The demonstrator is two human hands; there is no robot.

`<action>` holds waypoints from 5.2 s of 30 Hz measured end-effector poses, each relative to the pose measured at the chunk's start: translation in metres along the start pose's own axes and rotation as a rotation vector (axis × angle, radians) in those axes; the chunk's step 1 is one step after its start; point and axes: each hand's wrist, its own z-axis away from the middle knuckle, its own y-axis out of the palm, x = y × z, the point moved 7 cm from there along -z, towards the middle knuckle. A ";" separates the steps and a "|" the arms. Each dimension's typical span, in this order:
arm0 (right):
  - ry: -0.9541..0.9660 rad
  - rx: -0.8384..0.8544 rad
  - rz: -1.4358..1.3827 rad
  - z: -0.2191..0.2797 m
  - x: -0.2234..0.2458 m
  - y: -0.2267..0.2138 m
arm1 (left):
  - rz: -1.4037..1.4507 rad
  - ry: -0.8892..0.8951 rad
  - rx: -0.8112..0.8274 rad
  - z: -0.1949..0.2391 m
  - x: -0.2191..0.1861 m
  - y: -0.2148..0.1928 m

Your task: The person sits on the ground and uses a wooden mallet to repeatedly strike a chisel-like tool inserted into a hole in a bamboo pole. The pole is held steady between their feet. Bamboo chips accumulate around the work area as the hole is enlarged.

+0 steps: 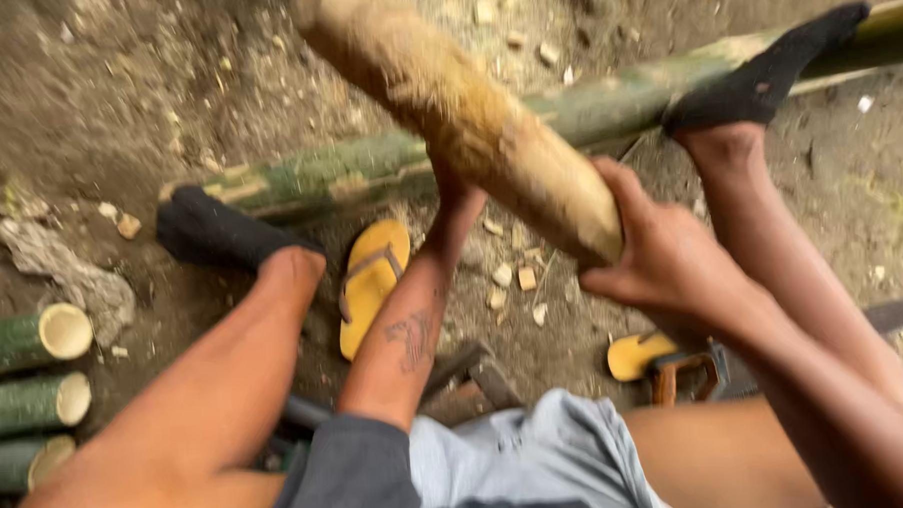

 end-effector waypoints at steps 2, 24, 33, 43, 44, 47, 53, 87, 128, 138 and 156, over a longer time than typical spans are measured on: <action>0.126 0.012 -0.104 0.007 -0.020 -0.001 | -0.043 0.126 0.079 -0.021 -0.008 0.008; 0.411 -0.180 -0.387 0.018 -0.077 0.065 | -0.369 -0.218 0.412 -0.120 -0.008 0.033; 0.095 -0.426 -0.602 0.045 -0.091 0.032 | -0.557 0.263 0.081 -0.021 -0.093 0.030; 0.078 -0.479 -0.403 0.093 -0.032 -0.030 | -0.520 0.326 -0.008 0.019 -0.071 0.028; 0.135 -0.433 -0.356 0.081 -0.027 -0.019 | -0.516 0.334 0.001 0.022 -0.064 0.025; 0.307 -0.291 -0.215 0.041 -0.022 0.020 | -0.481 0.454 0.010 0.033 -0.053 0.016; 0.147 -0.247 -0.253 0.044 -0.036 0.033 | -0.544 0.431 0.074 0.033 -0.046 0.017; 0.528 -0.150 -0.489 -0.062 -0.121 0.139 | -0.181 -0.059 0.972 -0.147 -0.040 0.144; 0.147 -0.419 -0.200 0.017 -0.025 -0.007 | -0.550 0.517 -0.182 0.042 -0.093 0.084; 0.240 -0.212 -0.035 0.010 -0.032 0.024 | -0.768 0.343 -0.078 0.060 -0.044 0.080; 0.149 -0.206 -0.157 0.013 -0.036 0.051 | -0.629 0.551 -0.101 0.056 -0.050 0.059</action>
